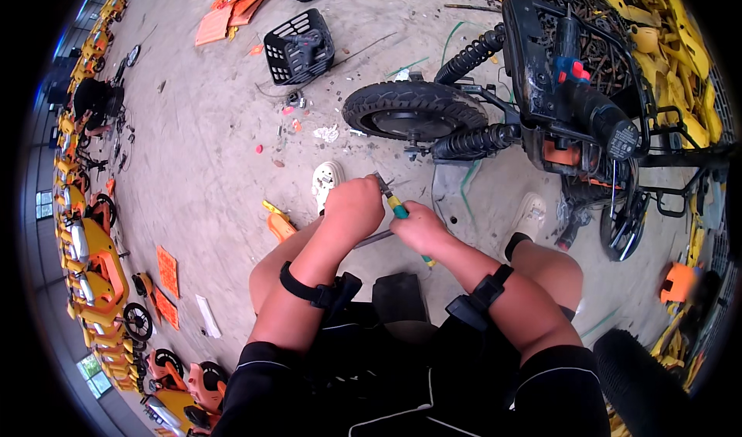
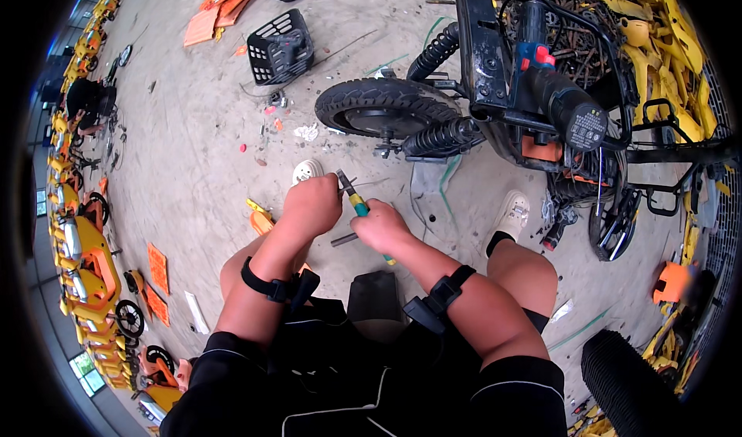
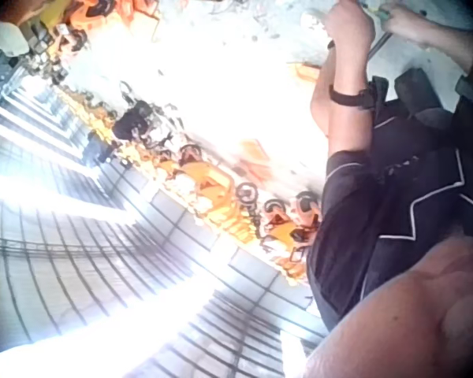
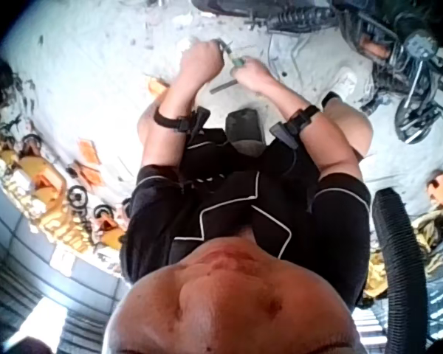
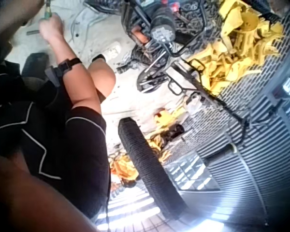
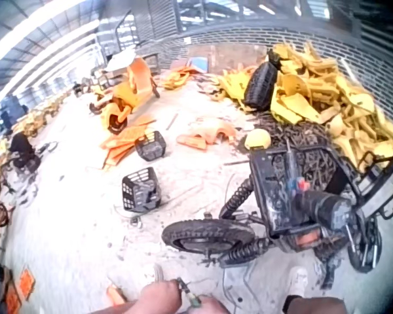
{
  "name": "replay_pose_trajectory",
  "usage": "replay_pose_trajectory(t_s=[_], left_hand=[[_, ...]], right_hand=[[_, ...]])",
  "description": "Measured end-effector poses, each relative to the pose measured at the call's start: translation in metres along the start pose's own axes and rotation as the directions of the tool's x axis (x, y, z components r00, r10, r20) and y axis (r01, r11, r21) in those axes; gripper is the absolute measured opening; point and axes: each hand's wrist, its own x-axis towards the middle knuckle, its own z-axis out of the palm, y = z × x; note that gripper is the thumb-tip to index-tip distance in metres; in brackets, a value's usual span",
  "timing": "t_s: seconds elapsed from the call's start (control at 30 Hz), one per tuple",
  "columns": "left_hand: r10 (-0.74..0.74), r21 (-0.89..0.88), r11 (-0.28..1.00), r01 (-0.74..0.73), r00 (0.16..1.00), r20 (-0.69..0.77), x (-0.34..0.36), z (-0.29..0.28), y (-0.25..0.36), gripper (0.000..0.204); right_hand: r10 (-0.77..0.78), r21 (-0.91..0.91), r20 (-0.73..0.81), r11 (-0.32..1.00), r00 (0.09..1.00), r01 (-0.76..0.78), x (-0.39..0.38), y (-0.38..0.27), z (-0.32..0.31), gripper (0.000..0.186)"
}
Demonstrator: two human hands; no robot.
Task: The person repairs a motorcycle by using a hammer to tap a metal rod into the rear suspension assembly and then using pliers to manipulate a wire near the rear wheel.
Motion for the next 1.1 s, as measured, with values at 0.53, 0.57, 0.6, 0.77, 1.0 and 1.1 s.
replay_pose_trajectory(t_s=[0.53, 0.57, 0.6, 0.77, 1.0, 1.1], left_hand=[[-0.098, -0.169, 0.983, 0.077, 0.988, -0.121, 0.004, -0.022, 0.004, 0.02], [-0.104, -0.172, 0.982, 0.083, 0.987, -0.118, 0.007, -0.02, 0.005, 0.02], [-0.108, -0.176, 0.981, 0.088, 0.988, -0.112, 0.009, -0.018, 0.005, 0.021], [-0.059, -0.204, 0.978, 0.037, 0.993, -0.103, 0.017, -0.011, 0.002, 0.022], [0.031, -0.247, 0.967, -0.059, 0.993, -0.116, 0.029, -0.007, 0.015, 0.023], [0.041, -0.234, 0.97, -0.066, 0.993, -0.11, 0.037, -0.004, 0.021, 0.022]], right_hand=[[0.134, -0.359, -0.003, 0.925, 0.991, -0.126, -0.008, 0.027, -0.038, 0.04], [0.124, -0.353, -0.016, 0.928, 0.992, -0.122, -0.011, 0.018, -0.045, 0.039], [0.102, -0.358, -0.046, 0.927, 0.994, -0.111, -0.012, 0.01, -0.052, 0.038], [-0.096, -0.286, -0.24, 0.958, 0.966, 0.024, -0.009, -0.018, -0.089, 0.035], [-0.218, 0.008, -0.287, 0.973, 0.933, 0.23, 0.028, -0.043, -0.107, 0.027], [-0.19, 0.341, -0.177, 0.909, 0.966, 0.241, 0.047, -0.053, -0.113, 0.026]])
